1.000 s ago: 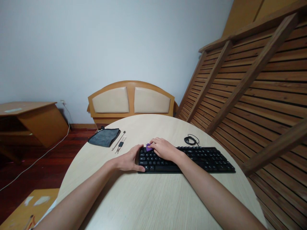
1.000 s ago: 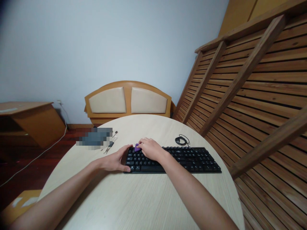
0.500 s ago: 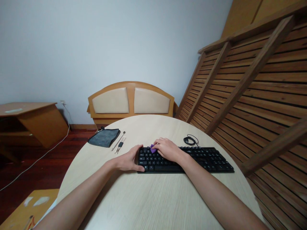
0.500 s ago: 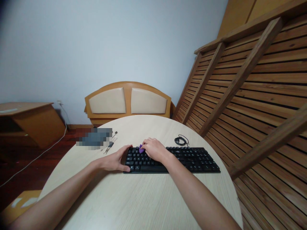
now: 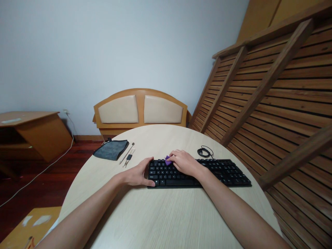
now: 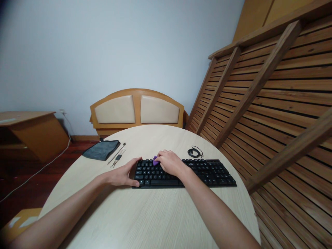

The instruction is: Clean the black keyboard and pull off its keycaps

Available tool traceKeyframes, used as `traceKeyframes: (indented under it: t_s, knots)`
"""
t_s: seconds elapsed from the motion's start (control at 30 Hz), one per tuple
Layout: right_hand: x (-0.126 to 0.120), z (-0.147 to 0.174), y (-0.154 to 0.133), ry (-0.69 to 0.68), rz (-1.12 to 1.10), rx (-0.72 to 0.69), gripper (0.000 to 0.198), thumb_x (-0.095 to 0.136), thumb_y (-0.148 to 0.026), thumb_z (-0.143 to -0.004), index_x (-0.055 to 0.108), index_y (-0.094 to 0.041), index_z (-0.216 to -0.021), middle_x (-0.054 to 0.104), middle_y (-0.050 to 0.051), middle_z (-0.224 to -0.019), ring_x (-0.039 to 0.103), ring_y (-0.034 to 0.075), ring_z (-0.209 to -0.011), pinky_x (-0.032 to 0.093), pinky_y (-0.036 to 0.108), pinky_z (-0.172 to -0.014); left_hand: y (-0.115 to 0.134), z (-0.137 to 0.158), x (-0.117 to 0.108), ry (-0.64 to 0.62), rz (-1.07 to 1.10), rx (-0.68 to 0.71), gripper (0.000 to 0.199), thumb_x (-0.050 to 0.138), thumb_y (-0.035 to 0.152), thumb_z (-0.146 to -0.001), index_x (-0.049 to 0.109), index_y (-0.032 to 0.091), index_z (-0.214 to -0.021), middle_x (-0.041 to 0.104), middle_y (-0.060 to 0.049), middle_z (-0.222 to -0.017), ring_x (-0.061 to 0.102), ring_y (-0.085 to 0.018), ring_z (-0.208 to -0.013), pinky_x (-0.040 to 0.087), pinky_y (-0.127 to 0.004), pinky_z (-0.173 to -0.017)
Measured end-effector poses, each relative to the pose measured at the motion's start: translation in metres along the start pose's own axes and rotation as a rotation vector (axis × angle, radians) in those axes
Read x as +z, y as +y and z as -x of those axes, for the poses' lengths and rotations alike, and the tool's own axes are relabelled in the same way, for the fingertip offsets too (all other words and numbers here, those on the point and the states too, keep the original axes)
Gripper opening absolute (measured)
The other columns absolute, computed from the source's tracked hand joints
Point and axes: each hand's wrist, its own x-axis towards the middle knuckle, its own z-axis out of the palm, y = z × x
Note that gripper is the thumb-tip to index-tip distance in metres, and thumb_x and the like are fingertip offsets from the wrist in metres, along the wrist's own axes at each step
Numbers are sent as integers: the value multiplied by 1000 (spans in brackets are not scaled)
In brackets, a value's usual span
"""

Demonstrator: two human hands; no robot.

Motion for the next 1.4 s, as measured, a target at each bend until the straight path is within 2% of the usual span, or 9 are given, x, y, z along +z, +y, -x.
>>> traceKeyframes:
  t_s: [0.17, 0.4, 0.53, 0.7, 0.83, 0.97, 1.2, 1.3, 1.4]
  knots:
    - [-2, 0, -1, -25, 7, 4, 32, 56, -9, -87, 71, -22, -112, 67, 8, -107, 60, 23, -102, 44, 36, -91, -2, -1, -2, -11, -56, -32, 121, 81, 57, -63, 14, 10, -153, 21, -22, -158, 23, -36, -145, 17, -48, -121]
    - [2, -1, -3, -6, -7, -9, 36, 57, -8, -87, 69, -23, -117, 66, 8, -109, 59, 23, -102, 45, 35, -90, -1, 7, -16, -50, -155, -59, 121, 79, 61, -64, 13, 14, -154, 20, -21, -158, 20, -37, -146, 17, -51, -121]
    - [6, 0, -2, 18, -27, -16, 39, 57, -8, -87, 67, -24, -121, 66, 7, -109, 59, 22, -102, 46, 35, -90, 3, 3, -8, 15, -259, -15, 120, 74, 66, -66, 13, 13, -154, 12, -21, -160, 10, -38, -148, 16, -54, -120]
    - [8, 2, 1, 19, -49, -34, 40, 57, -7, -87, 67, -25, -122, 66, 7, -112, 59, 22, -103, 47, 36, -91, 15, -7, 14, 119, -361, 130, 110, 67, 71, -71, 19, 13, -152, 26, -21, -156, 22, -38, -145, 20, -55, -119]
    - [6, 5, 3, 9, -29, -34, 36, 58, -7, -87, 69, -22, -117, 67, 7, -110, 60, 23, -102, 48, 36, -91, 20, -9, 19, 143, -413, 182, 105, 67, 72, -70, 27, 14, -149, 38, -20, -149, 36, -35, -137, 29, -53, -115]
    - [4, 8, 5, 15, -17, -11, 32, 58, -7, -86, 70, -21, -113, 67, 8, -108, 60, 23, -101, 48, 37, -91, 26, -11, 11, 67, -453, 150, 109, 67, 74, -68, 29, 12, -148, 38, -21, -148, 36, -36, -137, 31, -50, -115]
    - [7, 12, 9, 46, -30, 2, 41, 57, -6, -87, 65, -25, -122, 64, 7, -112, 58, 22, -103, 47, 37, -91, 43, -35, -5, -140, -567, -3, 121, 73, 67, -57, 26, 2, -147, 33, -27, -150, 32, -40, -138, 29, -49, -115]
    - [7, 13, 10, 47, -13, 30, 34, 58, -7, -87, 69, -24, -114, 65, 7, -110, 59, 22, -101, 47, 36, -89, 41, -41, -5, -139, -591, 15, 117, 75, 65, -55, 31, 4, -145, 37, -25, -147, 35, -40, -136, 26, -51, -116]
    - [9, 14, 10, 86, -15, 71, 34, 57, -7, -87, 69, -23, -115, 65, 7, -111, 58, 22, -103, 47, 37, -89, 34, -37, 0, -104, -570, 46, 113, 72, 64, -59, 27, 8, -147, 36, -23, -149, 32, -39, -139, 18, -54, -119]
